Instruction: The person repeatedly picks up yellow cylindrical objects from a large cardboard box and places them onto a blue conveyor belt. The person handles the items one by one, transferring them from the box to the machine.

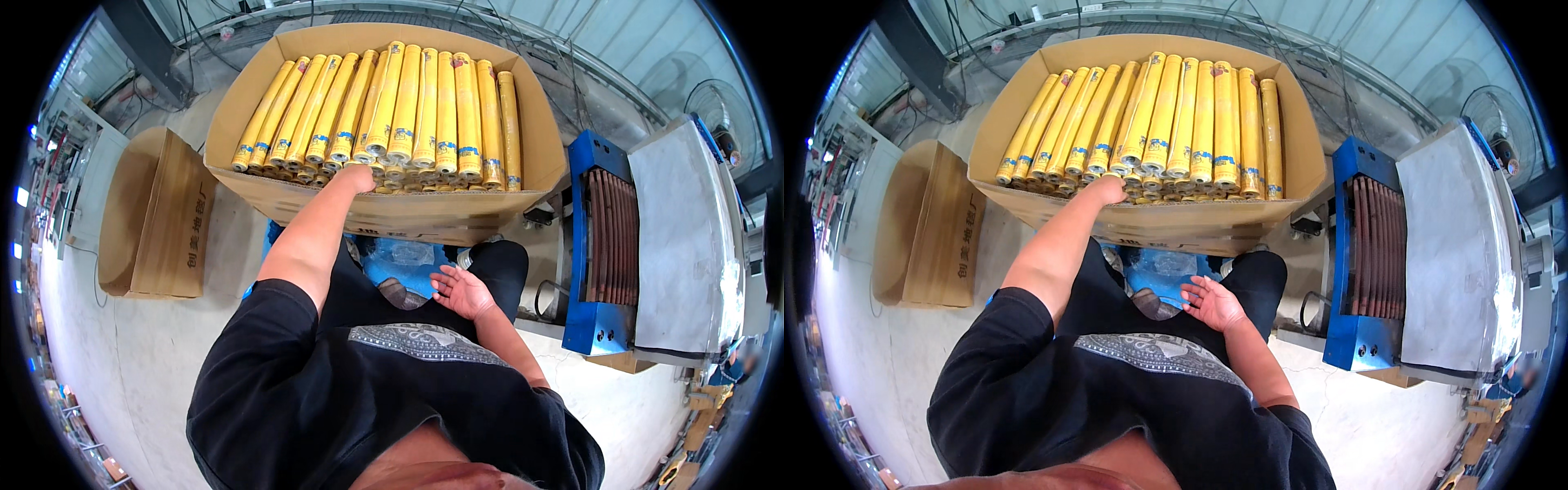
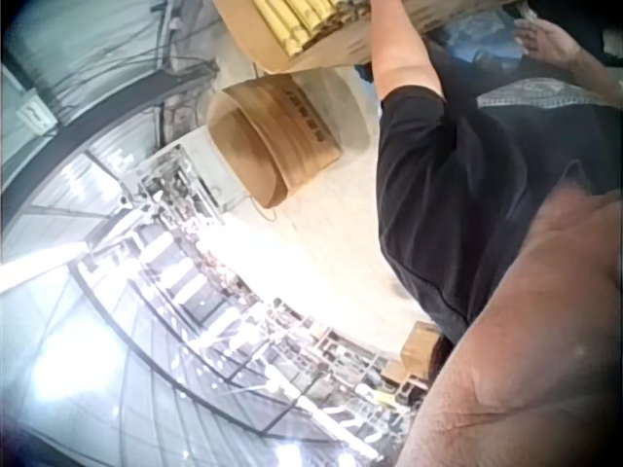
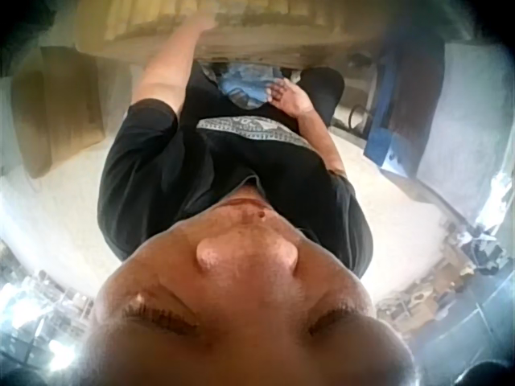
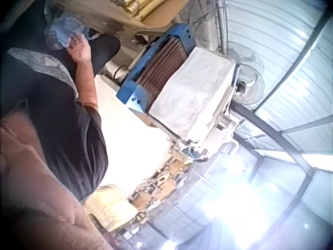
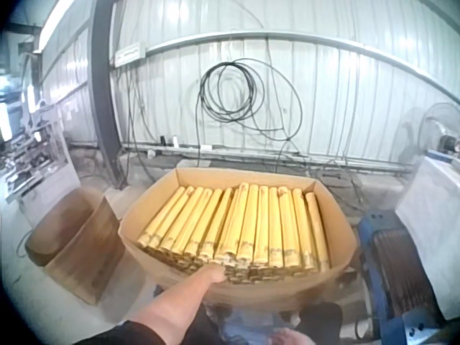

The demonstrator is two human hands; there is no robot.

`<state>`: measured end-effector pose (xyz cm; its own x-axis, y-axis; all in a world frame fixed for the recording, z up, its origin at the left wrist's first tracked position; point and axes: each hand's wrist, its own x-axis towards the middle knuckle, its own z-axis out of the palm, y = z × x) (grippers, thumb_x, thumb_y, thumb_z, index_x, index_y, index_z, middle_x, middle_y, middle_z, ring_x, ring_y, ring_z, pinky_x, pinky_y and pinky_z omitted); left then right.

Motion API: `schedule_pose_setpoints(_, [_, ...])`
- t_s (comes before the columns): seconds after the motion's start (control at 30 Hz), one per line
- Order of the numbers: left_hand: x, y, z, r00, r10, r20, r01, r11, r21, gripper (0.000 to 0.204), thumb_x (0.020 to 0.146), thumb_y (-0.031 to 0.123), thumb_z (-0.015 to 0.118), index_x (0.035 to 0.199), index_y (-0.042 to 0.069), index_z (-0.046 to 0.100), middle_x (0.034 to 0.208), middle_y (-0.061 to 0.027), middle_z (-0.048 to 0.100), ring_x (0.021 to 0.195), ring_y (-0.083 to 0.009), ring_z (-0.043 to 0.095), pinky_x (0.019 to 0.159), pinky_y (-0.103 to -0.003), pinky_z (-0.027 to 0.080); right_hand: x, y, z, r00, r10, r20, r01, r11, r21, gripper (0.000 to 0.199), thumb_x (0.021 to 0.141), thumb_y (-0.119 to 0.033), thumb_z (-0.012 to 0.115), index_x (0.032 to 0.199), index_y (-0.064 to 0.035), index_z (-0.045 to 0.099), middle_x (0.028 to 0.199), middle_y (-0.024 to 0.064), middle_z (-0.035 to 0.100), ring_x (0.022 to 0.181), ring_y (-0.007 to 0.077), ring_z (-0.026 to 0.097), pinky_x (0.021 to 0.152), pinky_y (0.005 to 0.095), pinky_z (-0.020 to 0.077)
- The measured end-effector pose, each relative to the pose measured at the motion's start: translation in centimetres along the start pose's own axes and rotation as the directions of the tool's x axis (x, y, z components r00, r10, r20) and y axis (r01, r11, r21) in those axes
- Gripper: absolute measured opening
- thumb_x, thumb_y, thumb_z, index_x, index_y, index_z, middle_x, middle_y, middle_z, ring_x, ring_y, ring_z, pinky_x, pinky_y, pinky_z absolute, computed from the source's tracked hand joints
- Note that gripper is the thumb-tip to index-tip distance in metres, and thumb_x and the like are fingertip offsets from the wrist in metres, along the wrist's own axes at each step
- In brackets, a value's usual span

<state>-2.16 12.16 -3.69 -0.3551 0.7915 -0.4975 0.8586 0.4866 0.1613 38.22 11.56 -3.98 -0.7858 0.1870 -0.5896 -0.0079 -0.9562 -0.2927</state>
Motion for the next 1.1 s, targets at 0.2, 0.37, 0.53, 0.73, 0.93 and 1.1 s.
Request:
schedule_pose_setpoints(0.2, [-0.7, 0.8, -0.7, 1.0, -0.008, -0.011, 0.008, 1.0, 0.014, 0.045, 0.083, 0.037, 0.058, 0.116, 0.006, 0.061, 0.113, -0.0174, 0.062, 0.106, -0.0333, 0.058, 0.09, -0.041, 0.046, 0.2, 0.0, -0.2, 1.0, -0.002, 0.0, 0.002, 1.0, 0.007, 0.04, 0.09, -0.035, 0.055, 0.118, -0.0064, 0.05, 0.124, 0.0175, 0.053, 0.106, 0.0291, 0.055, 0.091, 0.0462, 0.0449])
schedule_pose_setpoints(0.37, [-0.9, 0.6, -0.9, 1.0, 0.002, -0.023, -0.002, 1.0, 0.005, 0.046, 0.083, 0.037, 0.058, 0.117, 0.006, 0.06, 0.114, -0.0174, 0.062, 0.106, -0.0328, 0.058, 0.091, -0.041, 0.046, 0.1, -0.1, 0.2, 1.0, 0.012, 0.008, -0.012, 0.999, 0.031, 0.04, 0.09, -0.034, 0.056, 0.118, -0.0068, 0.049, 0.121, 0.0162, 0.054, 0.103, 0.0283, 0.056, 0.089, 0.0454, 0.0457])
schedule_pose_setpoints(0.53, [-0.9, 0.8, -1.1, 0.999, 0.001, -0.038, -0.002, 1.0, -0.006, 0.047, 0.083, 0.036, 0.058, 0.118, 0.006, 0.059, 0.116, -0.0172, 0.061, 0.107, -0.0325, 0.058, 0.091, -0.04, 0.046, 0.0, -0.2, 0.2, 1.0, 0.013, 0.005, -0.014, 0.999, 0.042, 0.039, 0.09, -0.033, 0.057, 0.118, -0.0071, 0.048, 0.121, 0.0158, 0.054, 0.103, 0.0279, 0.056, 0.088, 0.045, 0.0461])
schedule_pose_setpoints(0.73, [-1.2, 0.8, -1.3, 0.999, -0.003, -0.052, 0.002, 1.0, -0.019, 0.046, 0.082, 0.036, 0.059, 0.118, 0.006, 0.06, 0.116, -0.0175, 0.061, 0.106, -0.0322, 0.058, 0.09, -0.04, 0.046, 0.1, -0.3, 0.3, 1.0, 0.018, 0.01, -0.019, 0.999, 0.043, 0.039, 0.089, -0.033, 0.058, 0.118, -0.0072, 0.049, 0.121, 0.016, 0.054, 0.103, 0.0281, 0.056, 0.088, 0.0453, 0.0462])
schedule_pose_setpoints(0.93, [-1.4, 1.0, -1.5, 0.999, 0.001, -0.048, -0.001, 1.0, -0.011, 0.045, 0.082, 0.036, 0.059, 0.116, 0.006, 0.06, 0.114, -0.0177, 0.062, 0.105, -0.0327, 0.059, 0.09, -0.04, 0.047, 0.1, -0.2, 0.1, 0.999, 0.012, 0.031, -0.014, 0.999, 0.049, 0.038, 0.089, -0.033, 0.059, 0.116, -0.0073, 0.05, 0.119, 0.0159, 0.055, 0.102, 0.0279, 0.056, 0.088, 0.0452, 0.0461])
schedule_pose_setpoints(1.1, [-1.8, 1.1, -1.6, 0.998, 0.004, -0.065, -0.005, 1.0, -0.029, 0.045, 0.082, 0.036, 0.059, 0.116, 0.006, 0.061, 0.113, -0.018, 0.062, 0.104, -0.0333, 0.059, 0.089, -0.04, 0.047, 0.2, -0.1, -0.2, 0.999, 0.012, 0.032, -0.013, 0.999, 0.05, 0.039, 0.089, -0.033, 0.059, 0.117, -0.0073, 0.05, 0.119, 0.016, 0.055, 0.102, 0.0277, 0.057, 0.088, 0.0453, 0.046])
